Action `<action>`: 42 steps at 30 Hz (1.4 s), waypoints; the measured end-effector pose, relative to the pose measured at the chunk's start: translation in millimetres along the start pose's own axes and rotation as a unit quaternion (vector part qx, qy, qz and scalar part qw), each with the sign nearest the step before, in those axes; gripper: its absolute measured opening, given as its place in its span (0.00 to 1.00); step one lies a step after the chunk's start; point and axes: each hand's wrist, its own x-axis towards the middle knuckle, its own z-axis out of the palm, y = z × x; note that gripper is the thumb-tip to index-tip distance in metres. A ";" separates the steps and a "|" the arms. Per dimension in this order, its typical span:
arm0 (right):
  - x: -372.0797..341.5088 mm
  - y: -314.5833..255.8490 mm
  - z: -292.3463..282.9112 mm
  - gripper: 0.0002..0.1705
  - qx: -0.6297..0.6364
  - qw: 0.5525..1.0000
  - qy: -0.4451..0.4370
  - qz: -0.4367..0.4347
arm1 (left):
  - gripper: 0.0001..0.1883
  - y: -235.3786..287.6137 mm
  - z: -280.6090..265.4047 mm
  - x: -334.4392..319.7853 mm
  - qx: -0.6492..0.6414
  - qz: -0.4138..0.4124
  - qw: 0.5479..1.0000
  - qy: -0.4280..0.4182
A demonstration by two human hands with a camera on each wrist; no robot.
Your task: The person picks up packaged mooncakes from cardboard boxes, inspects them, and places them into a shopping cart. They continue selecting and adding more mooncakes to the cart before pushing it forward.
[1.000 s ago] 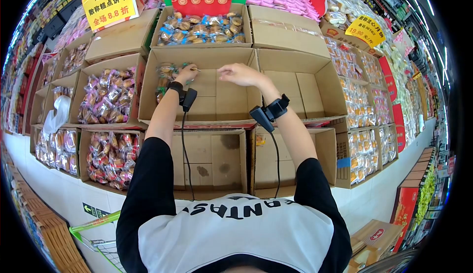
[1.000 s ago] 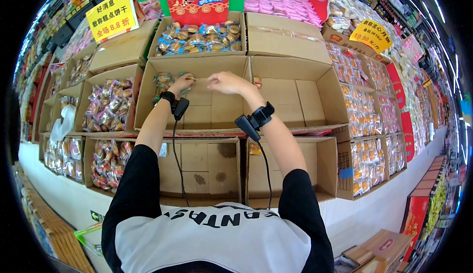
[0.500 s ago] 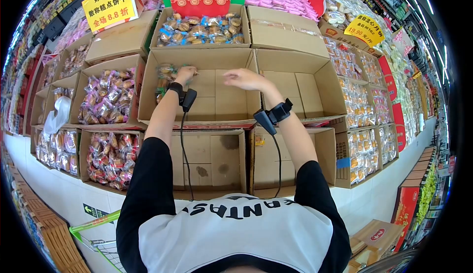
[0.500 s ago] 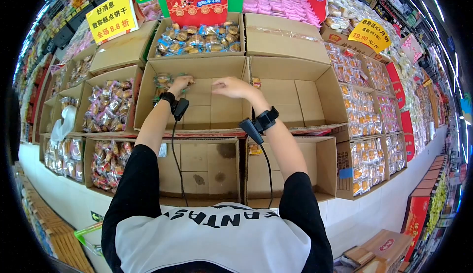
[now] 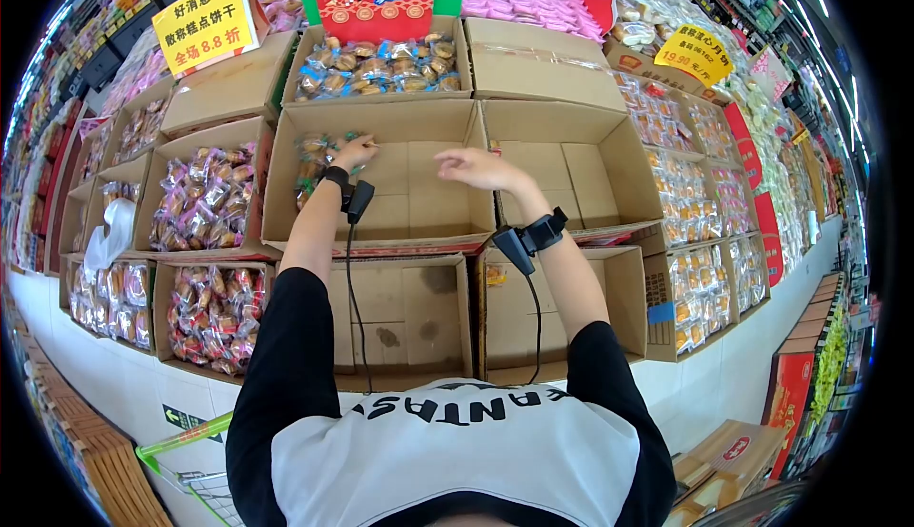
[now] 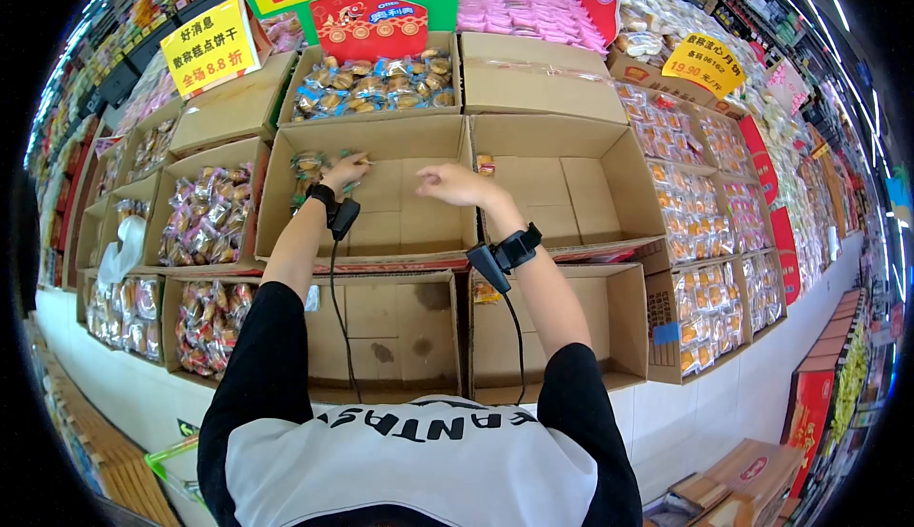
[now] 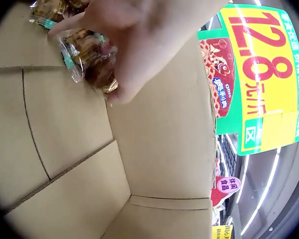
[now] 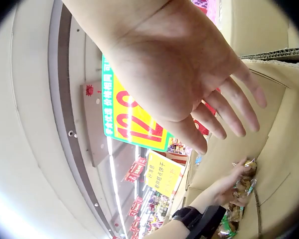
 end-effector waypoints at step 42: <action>-9.5 -15.2 42.4 0.32 0.015 0.992 0.113 -0.055 | 0.16 125.7 -69.2 -160.1 -0.477 0.018 0.878 -0.051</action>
